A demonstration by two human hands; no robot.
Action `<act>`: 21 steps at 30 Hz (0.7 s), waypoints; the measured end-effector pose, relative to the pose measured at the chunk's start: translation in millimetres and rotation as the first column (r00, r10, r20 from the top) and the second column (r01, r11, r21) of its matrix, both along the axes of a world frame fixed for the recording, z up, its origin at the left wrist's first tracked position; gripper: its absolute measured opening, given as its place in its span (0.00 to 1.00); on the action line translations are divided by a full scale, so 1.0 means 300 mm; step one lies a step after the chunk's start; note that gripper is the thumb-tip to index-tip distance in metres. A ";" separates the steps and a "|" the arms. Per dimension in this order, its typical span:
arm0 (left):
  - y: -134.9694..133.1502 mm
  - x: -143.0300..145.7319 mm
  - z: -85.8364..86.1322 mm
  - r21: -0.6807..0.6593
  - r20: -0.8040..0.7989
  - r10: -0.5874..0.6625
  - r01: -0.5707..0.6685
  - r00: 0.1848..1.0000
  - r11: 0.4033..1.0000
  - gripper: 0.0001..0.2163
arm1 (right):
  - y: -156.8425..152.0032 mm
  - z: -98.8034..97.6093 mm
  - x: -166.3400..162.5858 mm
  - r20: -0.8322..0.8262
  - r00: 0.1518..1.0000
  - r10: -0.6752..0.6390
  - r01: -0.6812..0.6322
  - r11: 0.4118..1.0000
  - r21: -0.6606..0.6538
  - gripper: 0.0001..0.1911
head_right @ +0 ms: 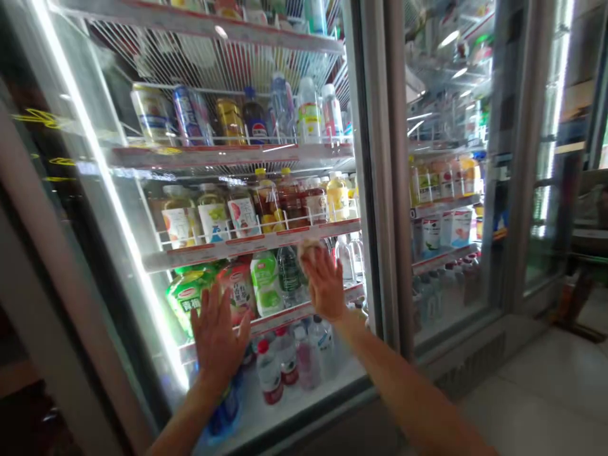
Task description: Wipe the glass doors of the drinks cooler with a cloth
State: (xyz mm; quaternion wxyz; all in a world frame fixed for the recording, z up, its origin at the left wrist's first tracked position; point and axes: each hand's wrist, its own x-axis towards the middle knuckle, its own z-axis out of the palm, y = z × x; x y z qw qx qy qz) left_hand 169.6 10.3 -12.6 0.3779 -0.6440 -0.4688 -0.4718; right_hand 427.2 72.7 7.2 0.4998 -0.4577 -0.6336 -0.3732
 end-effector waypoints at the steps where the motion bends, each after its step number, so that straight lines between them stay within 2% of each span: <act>1: 0.008 0.002 0.010 -0.006 0.004 0.010 -0.010 1.000 1.000 0.33 | 0.000 0.003 -0.002 0.087 0.996 0.024 -0.023 1.000 -0.013 0.25; 2: 0.016 0.003 0.016 -0.010 0.000 0.017 -0.017 1.000 1.000 0.33 | 0.004 0.010 0.004 0.089 0.996 0.019 -0.019 1.000 -0.002 0.25; 4: 0.026 0.003 0.018 -0.003 -0.029 0.020 -0.020 0.999 1.000 0.33 | 0.020 0.039 0.027 -0.143 0.989 -0.047 0.058 0.995 0.076 0.26; 5: 0.029 0.004 0.016 0.007 -0.038 0.019 -0.019 0.999 1.000 0.33 | 0.029 0.057 0.036 -0.291 0.954 -0.071 0.109 0.987 0.115 0.26; 6: 0.031 0.004 0.013 0.018 -0.039 0.018 -0.018 0.999 1.000 0.34 | 0.036 0.074 0.039 -0.389 0.918 -0.076 0.141 0.980 0.142 0.26; 7: 0.032 0.005 0.010 0.033 -0.033 0.019 -0.018 0.999 0.999 0.34 | 0.039 0.086 0.035 -0.408 0.911 -0.066 0.141 0.977 0.157 0.27; 8: 0.032 0.006 0.009 0.042 -0.025 0.021 -0.020 0.999 0.999 0.34 | 0.039 0.095 0.025 -0.340 0.939 -0.044 0.105 0.981 0.161 0.27; 10: 0.030 -0.001 0.016 0.052 -0.012 0.027 -0.026 1.000 0.998 0.33 | 0.035 0.103 0.007 -0.014 1.000 0.024 -0.022 0.992 0.124 0.27; 11: 0.029 -0.009 0.024 0.059 -0.010 0.028 -0.028 1.000 0.998 0.33 | 0.033 0.109 0.004 0.130 0.990 0.050 -0.063 0.994 0.092 0.27; 12: 0.029 -0.020 0.036 0.068 -0.010 0.029 -0.028 1.000 0.997 0.32 | 0.034 0.118 0.008 0.194 0.980 0.052 -0.068 0.995 0.078 0.27; 13: 0.029 -0.033 0.052 0.076 -0.006 0.034 -0.033 0.999 0.997 0.32 | 0.038 0.132 0.016 0.153 0.988 0.025 -0.040 0.995 0.095 0.26; 14: 0.030 -0.046 0.069 0.091 -0.002 0.037 -0.037 0.999 0.995 0.32 | 0.044 0.149 0.026 0.025 1.000 -0.019 0.015 0.991 0.130 0.25; 16: 0.034 -0.066 0.104 0.129 -0.003 0.045 -0.044 0.999 0.991 0.32 | 0.053 0.183 0.031 -0.291 0.954 -0.071 0.130 0.974 0.188 0.24; 17: 0.038 -0.070 0.119 0.143 -0.011 0.049 -0.047 0.999 0.989 0.32 | 0.054 0.192 0.022 -0.363 0.929 -0.065 0.148 0.968 0.204 0.24; 18: 0.042 -0.072 0.131 0.150 -0.019 0.052 -0.049 0.998 0.987 0.32 | 0.051 0.195 0.006 -0.347 0.937 -0.047 0.128 0.968 0.214 0.25; 19: 0.046 -0.070 0.139 0.151 -0.028 0.056 -0.051 0.998 0.987 0.32 | 0.045 0.192 -0.015 -0.240 0.971 -0.020 0.073 0.974 0.215 0.25; 21: 0.053 -0.061 0.144 0.138 -0.037 0.065 -0.059 0.997 0.989 0.31 | 0.031 0.180 -0.053 0.104 0.993 0.050 -0.067 0.983 0.168 0.27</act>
